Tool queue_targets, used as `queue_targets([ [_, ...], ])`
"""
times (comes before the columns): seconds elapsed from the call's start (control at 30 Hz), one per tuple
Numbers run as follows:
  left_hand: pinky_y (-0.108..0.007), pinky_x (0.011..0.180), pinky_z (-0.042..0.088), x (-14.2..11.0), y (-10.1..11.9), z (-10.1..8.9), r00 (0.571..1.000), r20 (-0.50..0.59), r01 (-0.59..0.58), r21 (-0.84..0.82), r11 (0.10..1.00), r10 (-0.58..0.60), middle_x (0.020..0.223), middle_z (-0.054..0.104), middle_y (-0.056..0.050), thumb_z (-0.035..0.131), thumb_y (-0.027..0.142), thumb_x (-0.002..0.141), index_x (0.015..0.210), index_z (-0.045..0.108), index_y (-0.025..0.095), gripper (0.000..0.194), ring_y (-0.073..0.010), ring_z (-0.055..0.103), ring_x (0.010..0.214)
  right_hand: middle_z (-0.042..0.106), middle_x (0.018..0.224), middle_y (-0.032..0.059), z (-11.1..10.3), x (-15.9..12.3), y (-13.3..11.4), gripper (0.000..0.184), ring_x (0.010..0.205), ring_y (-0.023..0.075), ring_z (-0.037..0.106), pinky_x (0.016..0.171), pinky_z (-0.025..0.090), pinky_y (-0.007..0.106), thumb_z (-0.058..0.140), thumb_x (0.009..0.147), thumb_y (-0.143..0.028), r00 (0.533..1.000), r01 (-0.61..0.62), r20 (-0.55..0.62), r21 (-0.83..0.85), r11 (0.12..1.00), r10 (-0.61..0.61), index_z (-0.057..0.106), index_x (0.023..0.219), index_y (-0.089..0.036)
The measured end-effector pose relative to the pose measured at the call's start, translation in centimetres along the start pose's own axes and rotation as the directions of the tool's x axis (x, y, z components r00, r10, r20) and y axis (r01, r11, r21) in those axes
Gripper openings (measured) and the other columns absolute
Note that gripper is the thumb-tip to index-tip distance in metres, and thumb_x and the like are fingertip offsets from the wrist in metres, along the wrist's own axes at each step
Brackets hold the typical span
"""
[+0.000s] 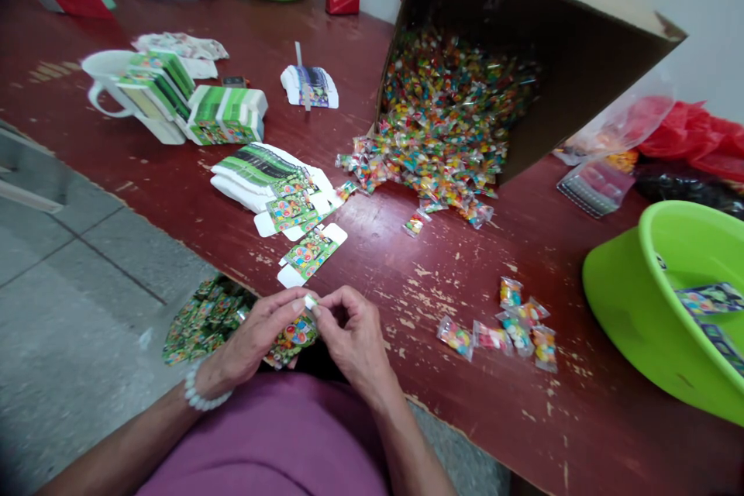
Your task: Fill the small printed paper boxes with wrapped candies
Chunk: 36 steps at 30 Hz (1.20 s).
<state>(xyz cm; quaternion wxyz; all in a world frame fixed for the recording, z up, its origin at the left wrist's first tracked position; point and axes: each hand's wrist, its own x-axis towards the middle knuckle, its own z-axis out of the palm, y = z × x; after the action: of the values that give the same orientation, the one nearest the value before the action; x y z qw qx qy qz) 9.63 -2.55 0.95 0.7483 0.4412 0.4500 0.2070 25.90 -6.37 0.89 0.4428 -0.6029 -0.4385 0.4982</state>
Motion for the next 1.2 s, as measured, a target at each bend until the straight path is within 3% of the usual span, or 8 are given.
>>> queue_targets([
  [0.7,-0.02,0.045,0.046,-0.6,0.2,0.1,0.999,-0.011,-0.029,0.109,0.994,0.03,0.072,0.056,0.001,0.051,0.055,0.091,0.107,0.065,0.019,0.042,-0.0145,0.053,0.061,0.062,0.069,0.0002,0.6,-0.5,0.4,0.016,0.062,0.0134,0.052,0.057,0.041,0.024,0.064,0.085,-0.031,0.996,0.075,-0.04,-0.095,0.993,-0.079,0.062,0.073,-0.019],
  [0.97,-0.027,0.08,0.048,-0.8,0.5,-0.1,0.977,-0.014,-0.2,0.3,0.933,0.214,0.093,0.066,-0.002,0.047,0.043,0.096,0.099,0.066,0.017,0.032,-0.0179,0.057,0.086,0.062,0.07,0.0,0.6,-0.7,-0.5,0.014,0.064,0.0132,0.053,0.061,0.04,0.025,0.06,0.086,-0.023,0.978,0.181,-0.053,-0.257,0.949,-0.201,0.061,0.073,-0.019],
  [1.2,-0.022,0.057,0.047,-0.5,0.2,-0.2,0.998,0.014,-0.07,0.081,0.994,0.069,0.08,0.061,0.0,0.051,0.051,0.094,0.099,0.065,0.018,0.036,-0.0146,0.054,0.069,0.058,0.066,-0.0013,-0.3,-0.2,-0.7,0.015,0.061,0.0124,0.049,0.057,0.039,0.024,0.063,0.085,-0.027,0.995,0.095,0.026,-0.144,0.985,-0.092,0.062,0.072,-0.018],
])
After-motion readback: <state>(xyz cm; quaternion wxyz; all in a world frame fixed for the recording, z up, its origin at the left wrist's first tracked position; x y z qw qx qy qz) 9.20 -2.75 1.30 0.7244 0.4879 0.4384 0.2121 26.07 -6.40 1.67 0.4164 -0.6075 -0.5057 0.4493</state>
